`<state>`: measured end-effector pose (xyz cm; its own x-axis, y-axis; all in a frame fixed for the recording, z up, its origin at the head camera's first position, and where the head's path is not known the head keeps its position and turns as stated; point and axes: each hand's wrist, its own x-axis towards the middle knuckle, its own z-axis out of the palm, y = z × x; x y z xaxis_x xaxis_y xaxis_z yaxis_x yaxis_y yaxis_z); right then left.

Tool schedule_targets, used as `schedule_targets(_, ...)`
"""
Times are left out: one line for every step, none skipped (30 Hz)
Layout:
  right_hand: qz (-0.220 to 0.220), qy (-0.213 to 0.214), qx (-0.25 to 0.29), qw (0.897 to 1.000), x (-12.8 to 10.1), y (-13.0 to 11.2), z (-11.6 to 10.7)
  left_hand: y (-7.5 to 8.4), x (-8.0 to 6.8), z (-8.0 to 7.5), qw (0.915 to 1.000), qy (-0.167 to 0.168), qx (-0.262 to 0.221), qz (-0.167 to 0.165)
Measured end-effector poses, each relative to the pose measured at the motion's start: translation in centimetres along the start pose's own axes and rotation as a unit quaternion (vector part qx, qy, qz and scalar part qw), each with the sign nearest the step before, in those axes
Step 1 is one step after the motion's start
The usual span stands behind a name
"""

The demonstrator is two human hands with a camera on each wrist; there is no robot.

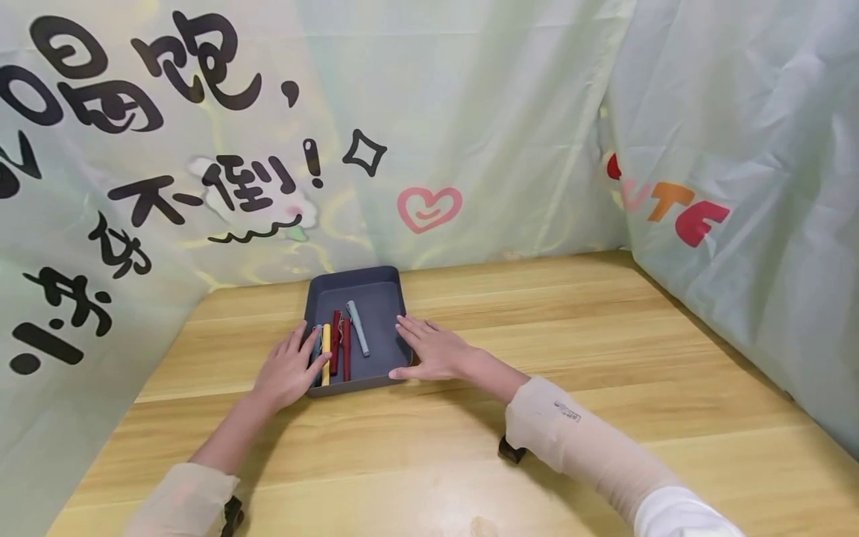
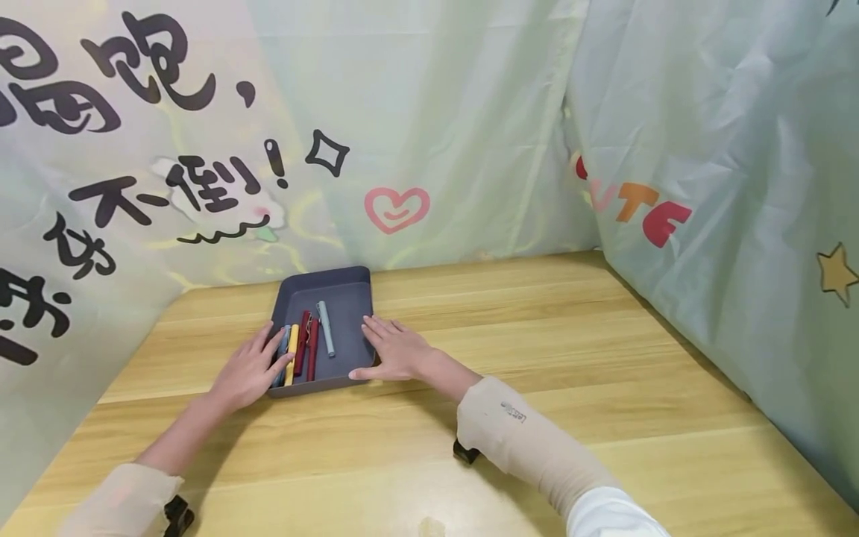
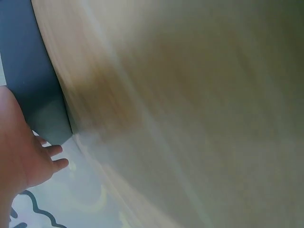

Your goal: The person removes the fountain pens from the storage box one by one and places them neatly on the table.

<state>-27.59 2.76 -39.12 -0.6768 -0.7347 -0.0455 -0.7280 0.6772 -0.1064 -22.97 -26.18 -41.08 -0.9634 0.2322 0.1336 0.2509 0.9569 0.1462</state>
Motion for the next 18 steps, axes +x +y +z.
schedule_targets(0.001, -0.001, 0.004, 1.000, -0.2, 0.1, 0.0, 0.2, 0.1, 0.1, 1.0000, -0.001, -0.002, 0.001)
schedule_targets(0.002, -0.001, 0.008, 1.000, -0.3, 0.3, 0.0, 0.4, 0.2, 0.1, 1.0000, 0.000, -0.003, 0.002)
schedule_targets(0.003, -0.001, 0.012, 1.000, -0.5, 0.4, -0.1, 0.6, 0.2, 0.1, 1.0000, 0.001, -0.002, 0.002)
schedule_targets(0.005, -0.002, 0.014, 1.000, -0.6, 0.6, -0.1, 0.8, 0.3, 0.2, 1.0000, 0.001, -0.003, 0.002)
schedule_targets(0.005, -0.001, 0.016, 1.000, -0.8, 0.7, -0.1, 1.0, 0.4, 0.2, 1.0000, 0.002, -0.004, 0.002)
schedule_targets(0.006, -0.002, 0.018, 1.000, -0.9, 0.8, -0.1, 1.2, 0.4, 0.2, 1.0000, 0.002, -0.004, 0.002)
schedule_targets(0.005, -0.001, 0.020, 1.000, -1.0, 0.9, -0.1, 1.4, 0.5, 0.2, 1.0000, 0.001, -0.005, 0.001)
schedule_targets(0.004, 0.000, 0.023, 1.000, -1.1, 1.1, -0.2, 1.6, 0.5, 0.2, 1.0000, -0.001, -0.005, -0.001)
schedule_targets(0.002, 0.001, 0.024, 1.000, -1.2, 1.2, -0.2, 1.8, 0.6, 0.2, 1.0000, -0.003, -0.004, -0.001)
schedule_targets(0.001, 0.003, 0.026, 1.000, -1.4, 1.3, -0.2, 1.9, 0.6, 0.2, 1.0000, -0.005, -0.005, -0.003)
schedule_targets(-0.001, 0.004, 0.028, 1.000, -1.5, 1.4, -0.2, 2.1, 0.7, 0.2, 1.0000, -0.007, -0.005, -0.004)
schedule_targets(-0.001, 0.005, 0.032, 0.999, -1.6, 1.5, -0.1, 2.2, 0.7, 0.2, 0.9999, -0.009, -0.005, -0.005)
schedule_targets(-0.003, 0.008, 0.035, 0.999, -1.7, 1.6, -0.1, 2.4, 0.8, 0.3, 0.9999, -0.011, -0.004, -0.005)
schedule_targets(-0.003, 0.010, 0.036, 0.999, -1.8, 1.7, -0.1, 2.5, 0.8, 0.3, 0.9999, -0.011, -0.004, -0.004)
schedule_targets(-0.003, 0.010, 0.037, 0.999, -1.9, 1.8, 0.0, 2.6, 0.9, 0.4, 0.9999, -0.011, -0.004, -0.004)
schedule_targets(-0.002, 0.011, 0.038, 0.999, -2.0, 1.9, 0.0, 2.7, 0.9, 0.4, 0.9999, -0.012, -0.004, -0.003)
schedule_targets(0.000, 0.011, 0.037, 0.999, -2.1, 2.0, 0.0, 2.8, 1.0, 0.4, 0.9999, -0.012, -0.002, -0.003)
schedule_targets(0.001, 0.012, 0.038, 0.999, -2.2, 2.0, 0.1, 2.9, 1.0, 0.5, 0.9999, -0.011, -0.003, -0.002)
